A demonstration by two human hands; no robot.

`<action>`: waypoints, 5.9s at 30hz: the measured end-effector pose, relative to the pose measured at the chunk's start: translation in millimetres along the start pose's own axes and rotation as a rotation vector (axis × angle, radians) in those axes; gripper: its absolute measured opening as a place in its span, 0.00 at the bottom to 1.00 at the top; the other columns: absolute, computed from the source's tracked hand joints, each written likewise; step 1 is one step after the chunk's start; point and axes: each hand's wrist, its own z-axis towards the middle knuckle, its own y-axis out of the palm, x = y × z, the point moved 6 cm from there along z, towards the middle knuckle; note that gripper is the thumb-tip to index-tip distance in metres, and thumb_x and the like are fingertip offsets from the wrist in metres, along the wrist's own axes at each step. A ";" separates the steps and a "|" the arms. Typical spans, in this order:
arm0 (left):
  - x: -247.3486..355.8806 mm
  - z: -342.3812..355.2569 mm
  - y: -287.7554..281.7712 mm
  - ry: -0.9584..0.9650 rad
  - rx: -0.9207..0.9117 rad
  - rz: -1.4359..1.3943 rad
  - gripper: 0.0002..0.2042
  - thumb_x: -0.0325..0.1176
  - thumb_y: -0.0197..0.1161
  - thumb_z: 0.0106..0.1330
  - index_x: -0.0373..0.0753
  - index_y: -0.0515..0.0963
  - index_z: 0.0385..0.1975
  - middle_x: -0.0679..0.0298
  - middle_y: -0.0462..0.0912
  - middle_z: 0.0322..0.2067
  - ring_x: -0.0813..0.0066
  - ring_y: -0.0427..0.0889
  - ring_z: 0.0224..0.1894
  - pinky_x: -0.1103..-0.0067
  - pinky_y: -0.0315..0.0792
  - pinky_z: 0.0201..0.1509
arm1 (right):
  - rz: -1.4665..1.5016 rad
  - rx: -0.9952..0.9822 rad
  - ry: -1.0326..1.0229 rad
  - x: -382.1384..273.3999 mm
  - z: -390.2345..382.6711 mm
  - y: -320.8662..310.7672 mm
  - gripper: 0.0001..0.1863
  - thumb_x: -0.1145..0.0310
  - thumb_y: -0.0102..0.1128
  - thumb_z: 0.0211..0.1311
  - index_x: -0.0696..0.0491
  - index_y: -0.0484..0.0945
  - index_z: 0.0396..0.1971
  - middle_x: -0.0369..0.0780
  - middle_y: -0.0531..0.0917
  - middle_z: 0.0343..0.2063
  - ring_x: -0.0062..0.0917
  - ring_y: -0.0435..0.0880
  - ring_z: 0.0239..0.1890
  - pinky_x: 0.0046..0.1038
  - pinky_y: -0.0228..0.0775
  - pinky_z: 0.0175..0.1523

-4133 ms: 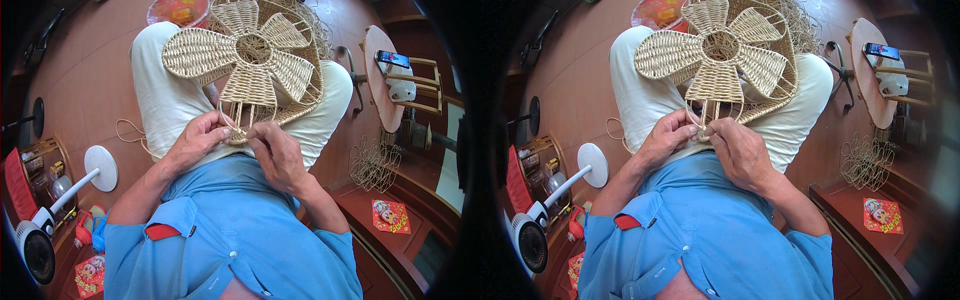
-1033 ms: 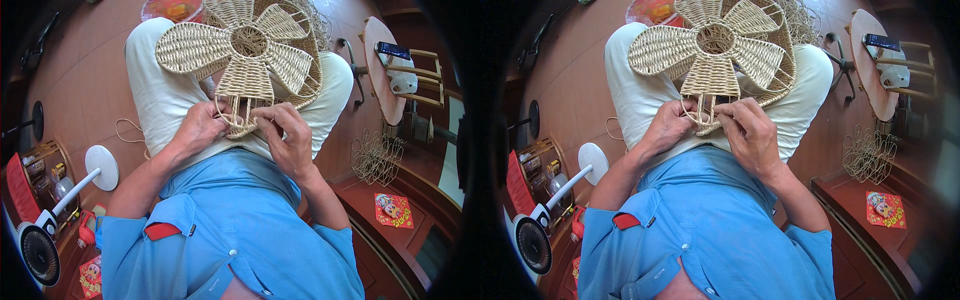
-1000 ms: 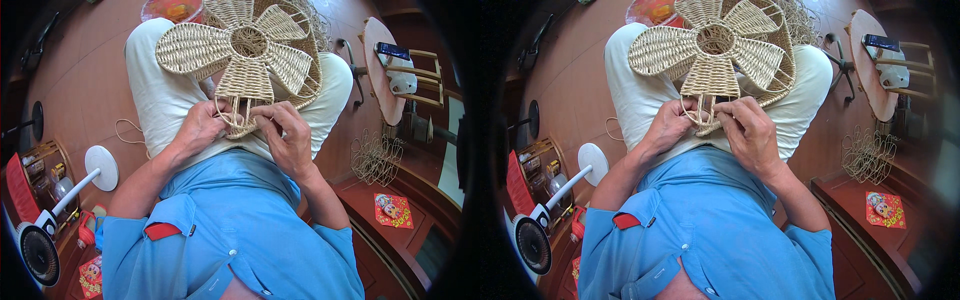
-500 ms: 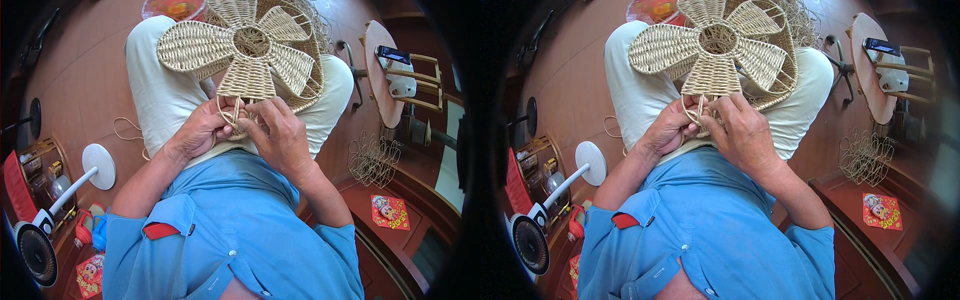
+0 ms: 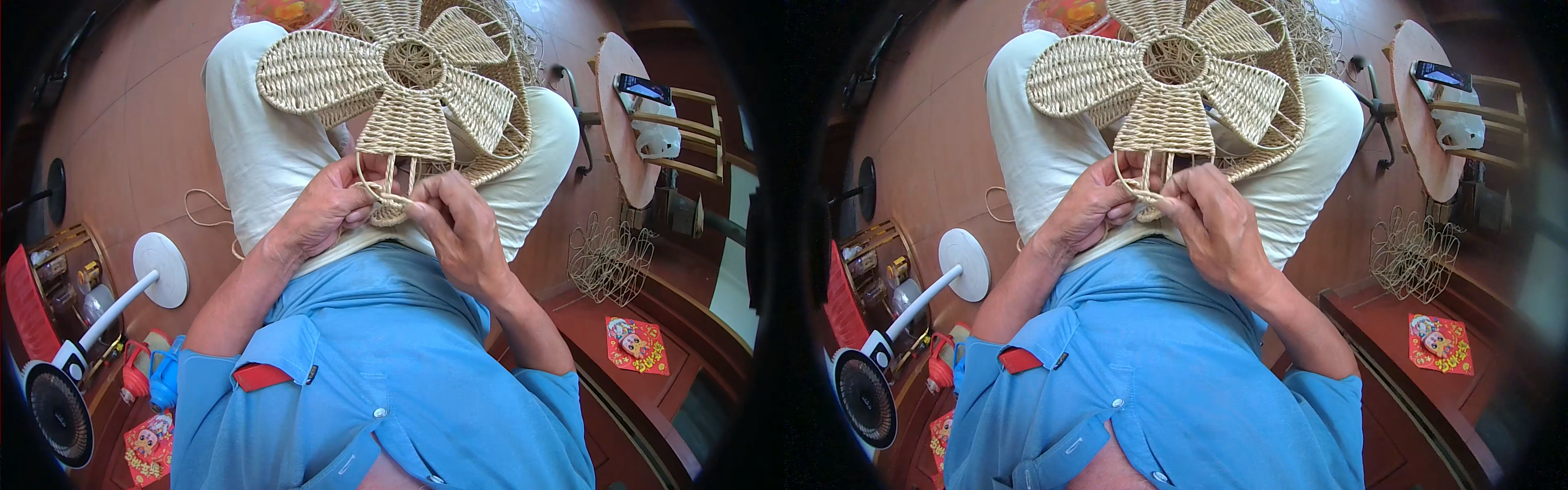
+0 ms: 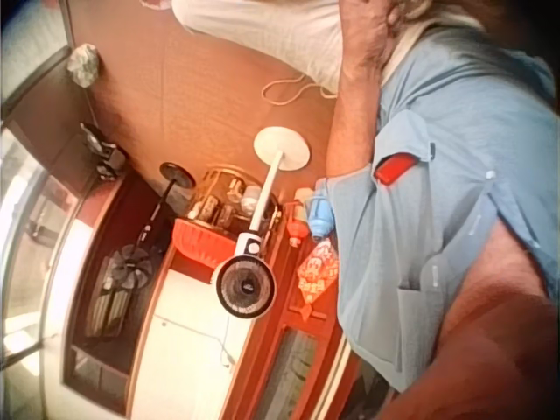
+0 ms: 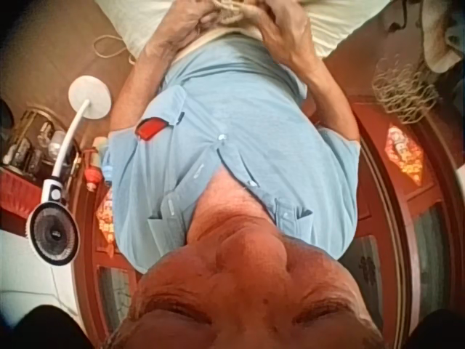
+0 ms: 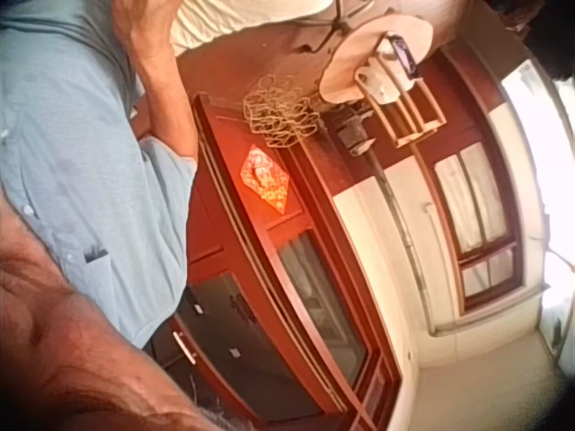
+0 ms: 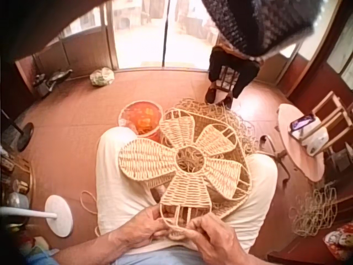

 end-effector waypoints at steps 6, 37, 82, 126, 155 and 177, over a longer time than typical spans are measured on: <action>7.0 -21.5 0.5 -0.140 0.096 0.347 0.09 0.29 0.68 0.78 0.38 0.78 0.53 0.68 0.87 0.37 0.94 0.66 0.21 0.89 0.57 0.22 | 0.043 -0.025 -0.126 5.8 -23.1 2.1 0.06 0.77 0.73 0.69 0.57 0.84 0.41 0.40 0.82 0.32 0.32 0.81 0.34 0.33 0.75 0.40; 14.8 2.5 8.2 -0.081 0.043 0.718 0.07 0.28 0.69 0.74 0.36 0.89 0.47 0.75 0.86 0.33 0.90 0.78 0.35 0.85 0.73 0.39 | 0.057 0.272 0.163 43.4 -58.2 -2.7 0.11 0.82 0.74 0.66 0.58 0.89 0.47 0.42 0.89 0.42 0.25 0.89 0.38 0.26 0.83 0.41; -20.2 45.9 15.8 0.125 -0.086 -0.147 0.17 0.28 0.79 0.70 0.39 0.85 0.57 0.66 0.90 0.50 0.77 0.91 0.49 0.78 0.89 0.54 | -0.251 -0.250 -0.154 5.2 29.5 -32.1 0.14 0.78 0.69 0.68 0.48 0.90 0.51 0.41 0.87 0.48 0.38 0.90 0.47 0.39 0.83 0.51; 0.3 -28.4 1.8 -0.003 0.059 0.223 0.10 0.28 0.67 0.77 0.32 0.81 0.53 0.67 0.88 0.44 0.83 0.86 0.46 0.79 0.81 0.51 | -0.351 -0.533 -0.047 -11.4 25.3 -13.3 0.12 0.63 0.65 0.78 0.56 0.74 0.45 0.47 0.77 0.43 0.48 0.83 0.45 0.48 0.76 0.49; 18.0 -47.3 13.7 0.199 0.235 0.837 0.08 0.32 0.65 0.77 0.34 0.85 0.42 0.62 0.85 0.27 0.78 0.82 0.30 0.74 0.75 0.38 | -0.213 -0.005 0.032 -4.8 14.3 5.5 0.06 0.72 0.74 0.68 0.53 0.87 0.42 0.41 0.86 0.33 0.38 0.88 0.33 0.39 0.80 0.37; 14.5 -46.2 10.2 0.215 0.220 0.773 0.07 0.31 0.65 0.76 0.34 0.85 0.42 0.64 0.85 0.29 0.82 0.79 0.31 0.76 0.74 0.38 | -0.472 -0.150 0.068 -12.7 25.4 20.0 0.05 0.68 0.66 0.76 0.54 0.82 0.40 0.46 0.79 0.34 0.45 0.86 0.35 0.48 0.78 0.40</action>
